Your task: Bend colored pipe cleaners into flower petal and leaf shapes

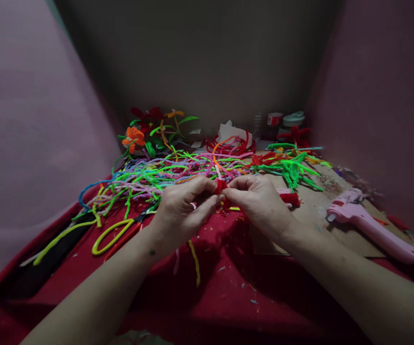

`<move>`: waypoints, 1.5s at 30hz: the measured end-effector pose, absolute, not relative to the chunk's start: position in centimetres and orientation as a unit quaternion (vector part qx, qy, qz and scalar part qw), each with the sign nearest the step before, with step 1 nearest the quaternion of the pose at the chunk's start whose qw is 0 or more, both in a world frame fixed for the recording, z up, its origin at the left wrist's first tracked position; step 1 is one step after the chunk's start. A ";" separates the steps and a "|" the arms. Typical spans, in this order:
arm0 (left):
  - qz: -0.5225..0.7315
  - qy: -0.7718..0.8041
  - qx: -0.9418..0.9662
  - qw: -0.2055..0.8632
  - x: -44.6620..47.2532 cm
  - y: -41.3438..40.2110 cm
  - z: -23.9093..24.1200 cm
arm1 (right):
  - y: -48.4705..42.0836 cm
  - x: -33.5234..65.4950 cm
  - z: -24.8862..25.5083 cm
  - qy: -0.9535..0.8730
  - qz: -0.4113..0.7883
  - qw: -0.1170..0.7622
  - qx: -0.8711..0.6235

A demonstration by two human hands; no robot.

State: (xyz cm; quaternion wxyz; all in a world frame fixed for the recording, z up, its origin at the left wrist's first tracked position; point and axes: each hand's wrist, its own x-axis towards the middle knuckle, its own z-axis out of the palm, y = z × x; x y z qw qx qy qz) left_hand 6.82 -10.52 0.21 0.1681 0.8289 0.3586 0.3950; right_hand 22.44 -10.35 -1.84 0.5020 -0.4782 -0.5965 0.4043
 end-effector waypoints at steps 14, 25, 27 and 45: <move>0.315 0.399 0.721 0.471 7.4 -10.4 1.1 | -10.2 22.2 -2.2 -0.522 0.491 0.549 -0.431; 0.348 0.392 0.676 0.518 7.1 -9.8 0.4 | -10.0 22.5 -2.3 -0.493 0.519 0.589 -0.375; 0.351 0.391 0.682 0.508 7.1 -9.7 0.4 | -9.9 22.4 -2.4 -0.474 0.551 0.583 -0.363; 0.358 0.329 0.566 0.666 8.1 -9.5 -1.3 | -9.8 22.2 -2.7 -0.411 0.597 0.587 -0.361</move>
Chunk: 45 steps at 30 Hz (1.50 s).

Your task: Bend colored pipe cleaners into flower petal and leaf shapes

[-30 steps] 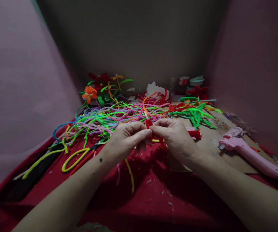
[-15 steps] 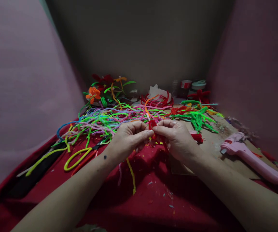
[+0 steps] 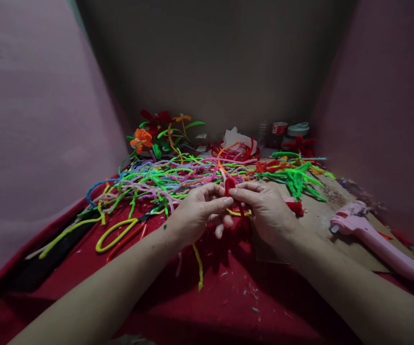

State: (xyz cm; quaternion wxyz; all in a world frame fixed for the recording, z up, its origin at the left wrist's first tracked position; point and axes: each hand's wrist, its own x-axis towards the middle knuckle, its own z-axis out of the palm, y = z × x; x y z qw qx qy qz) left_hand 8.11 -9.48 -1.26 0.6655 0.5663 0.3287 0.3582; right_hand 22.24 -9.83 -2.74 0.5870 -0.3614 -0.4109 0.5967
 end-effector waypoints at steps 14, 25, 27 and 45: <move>0.355 0.377 0.616 0.594 8.2 -9.7 -1.1 | -9.6 22.1 -2.6 -0.353 0.622 0.609 -0.344; 0.343 0.399 0.629 0.573 8.4 -10.0 -0.7 | -9.2 22.5 -2.9 -0.368 0.570 0.640 -0.360; 0.339 0.400 0.632 0.571 8.4 -10.0 -0.7 | -9.3 22.5 -2.9 -0.378 0.555 0.641 -0.373; 0.363 0.416 0.623 0.554 8.6 -9.9 -0.8 | -9.0 22.2 -3.3 -0.400 0.565 0.628 -0.356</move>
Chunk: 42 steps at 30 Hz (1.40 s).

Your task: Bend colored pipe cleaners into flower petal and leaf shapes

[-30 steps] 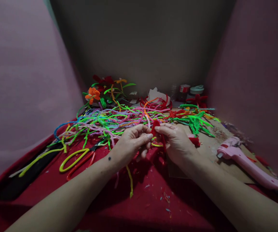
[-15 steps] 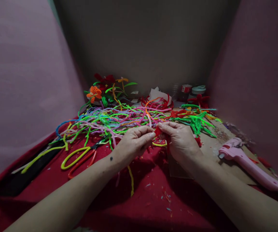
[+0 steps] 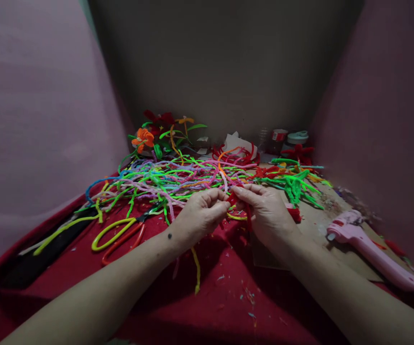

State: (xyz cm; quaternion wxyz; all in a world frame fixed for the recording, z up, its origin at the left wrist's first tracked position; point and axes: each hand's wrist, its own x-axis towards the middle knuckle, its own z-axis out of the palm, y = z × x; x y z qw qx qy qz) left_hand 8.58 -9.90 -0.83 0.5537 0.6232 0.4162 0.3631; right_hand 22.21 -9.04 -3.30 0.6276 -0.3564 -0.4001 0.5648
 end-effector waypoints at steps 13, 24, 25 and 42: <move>0.380 0.395 0.583 0.599 8.1 -9.1 -1.4 | -9.0 22.4 -3.2 -0.423 0.608 0.574 -0.349; 0.403 0.419 0.589 0.561 7.8 -8.5 -1.0 | -9.4 23.4 -2.2 -0.549 0.556 0.475 -0.405; 0.405 0.420 0.592 0.556 7.8 -8.5 -1.0 | -9.3 23.4 -2.2 -0.516 0.585 0.494 -0.385; 0.389 0.422 0.652 0.496 8.2 -9.1 -1.4 | -9.8 22.5 -3.0 -0.554 0.435 0.572 -0.421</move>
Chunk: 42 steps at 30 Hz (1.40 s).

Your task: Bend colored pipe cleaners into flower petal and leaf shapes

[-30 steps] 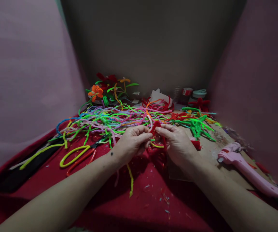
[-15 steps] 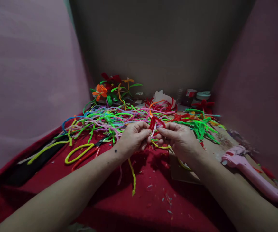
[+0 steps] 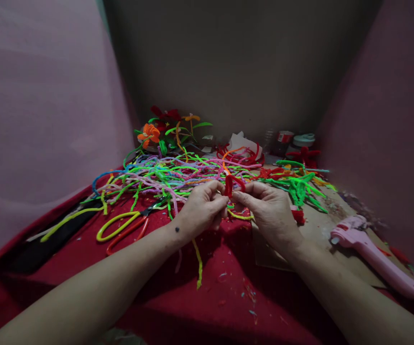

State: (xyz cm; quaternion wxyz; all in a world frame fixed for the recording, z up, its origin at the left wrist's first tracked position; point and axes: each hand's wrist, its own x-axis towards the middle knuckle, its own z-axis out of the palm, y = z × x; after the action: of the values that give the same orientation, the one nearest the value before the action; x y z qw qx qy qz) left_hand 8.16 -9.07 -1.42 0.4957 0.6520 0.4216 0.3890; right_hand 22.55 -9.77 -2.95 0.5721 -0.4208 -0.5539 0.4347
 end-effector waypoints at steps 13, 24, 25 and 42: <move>0.397 0.408 0.642 0.513 8.1 -9.1 -1.3 | -9.8 22.9 -2.9 -0.649 0.301 0.518 -0.470; 0.398 0.362 0.625 0.566 8.6 -9.3 -1.7 | -9.5 22.8 -2.8 -0.594 0.469 0.492 -0.430; 0.396 0.364 0.625 0.565 8.6 -9.3 -1.7 | -9.4 22.9 -2.7 -0.569 0.479 0.512 -0.429; 0.332 0.391 0.637 0.576 8.7 -9.5 -1.3 | -8.9 23.1 -3.1 -0.475 0.513 0.592 -0.402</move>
State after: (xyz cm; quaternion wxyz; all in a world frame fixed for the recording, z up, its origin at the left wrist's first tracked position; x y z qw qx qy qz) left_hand 8.70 -9.50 -1.29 0.5757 0.6368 0.3910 0.3319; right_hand 23.12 -8.87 -3.07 0.5917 -0.4019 -0.4751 0.5125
